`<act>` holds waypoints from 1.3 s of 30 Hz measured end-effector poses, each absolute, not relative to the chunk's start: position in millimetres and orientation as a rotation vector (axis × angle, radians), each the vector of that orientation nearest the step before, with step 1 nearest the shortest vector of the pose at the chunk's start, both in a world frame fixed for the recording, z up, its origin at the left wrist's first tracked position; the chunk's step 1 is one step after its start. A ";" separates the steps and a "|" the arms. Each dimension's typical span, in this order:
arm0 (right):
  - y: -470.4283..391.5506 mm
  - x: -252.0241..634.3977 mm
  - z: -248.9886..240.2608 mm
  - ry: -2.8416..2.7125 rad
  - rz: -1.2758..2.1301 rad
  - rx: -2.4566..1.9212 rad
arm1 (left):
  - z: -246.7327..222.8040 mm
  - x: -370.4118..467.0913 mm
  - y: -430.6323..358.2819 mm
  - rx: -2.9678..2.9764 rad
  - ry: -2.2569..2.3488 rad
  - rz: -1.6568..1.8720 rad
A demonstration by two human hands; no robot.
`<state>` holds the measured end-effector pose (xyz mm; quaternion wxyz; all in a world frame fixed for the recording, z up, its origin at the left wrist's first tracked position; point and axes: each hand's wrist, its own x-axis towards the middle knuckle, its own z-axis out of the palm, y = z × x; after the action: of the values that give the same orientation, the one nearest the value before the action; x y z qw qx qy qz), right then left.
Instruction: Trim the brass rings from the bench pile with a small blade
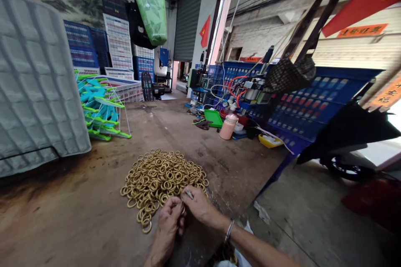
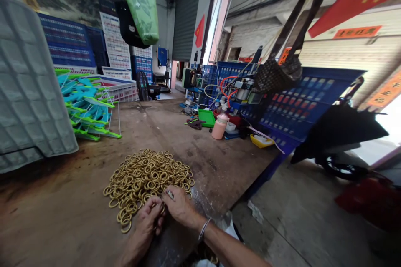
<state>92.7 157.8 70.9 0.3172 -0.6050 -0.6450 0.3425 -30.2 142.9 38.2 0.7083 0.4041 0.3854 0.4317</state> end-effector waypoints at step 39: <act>158.3 96.8 69.2 -1.624 1.026 -1.466 | 53.0 -35.2 139.4 0.915 0.860 0.989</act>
<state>96.8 158.3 69.2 0.3548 -0.5671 -0.6284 0.3972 -35.2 139.4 53.0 0.6972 0.4102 0.3857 0.4437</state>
